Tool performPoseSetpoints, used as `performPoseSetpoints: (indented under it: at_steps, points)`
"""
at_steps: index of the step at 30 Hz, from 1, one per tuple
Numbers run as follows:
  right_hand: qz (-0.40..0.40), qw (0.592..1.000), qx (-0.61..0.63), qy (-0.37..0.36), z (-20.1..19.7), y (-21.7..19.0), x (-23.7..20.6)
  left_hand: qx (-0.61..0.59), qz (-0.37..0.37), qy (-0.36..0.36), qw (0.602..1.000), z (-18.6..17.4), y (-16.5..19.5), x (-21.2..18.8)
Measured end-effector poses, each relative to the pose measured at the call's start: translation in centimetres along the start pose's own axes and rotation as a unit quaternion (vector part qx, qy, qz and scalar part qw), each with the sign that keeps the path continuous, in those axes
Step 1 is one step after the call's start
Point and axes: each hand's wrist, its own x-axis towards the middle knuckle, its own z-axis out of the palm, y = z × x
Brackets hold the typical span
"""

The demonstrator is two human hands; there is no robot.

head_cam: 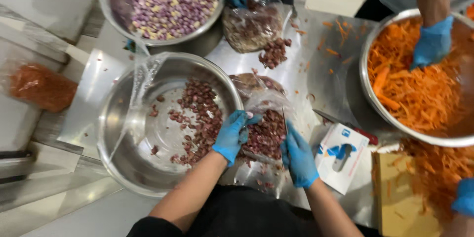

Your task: The person peels small red shallots by hand at a stainless steel prep table, using a small paring knife to help remove the skins, and drops the peeled shallots into a large metal bowl while discarding the skins on the table. A coworker beside them grates carrots into a bowl.

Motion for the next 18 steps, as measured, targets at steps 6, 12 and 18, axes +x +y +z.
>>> performPoseSetpoints:
  at_steps: [6,12,18]
  points:
    - [0.112,0.992,-0.058,0.01,-2.3,6.7,-0.6,0.128,0.02,0.102,0.986,-2.5,11.0,3.8]
    - [0.09,0.994,-0.068,0.004,-3.0,7.3,-1.6,-0.076,0.234,0.095,0.965,-1.4,22.3,5.4]
    - [-0.024,0.971,-0.237,0.036,-4.0,6.1,-2.3,0.154,0.09,0.064,0.982,0.8,6.4,1.4]
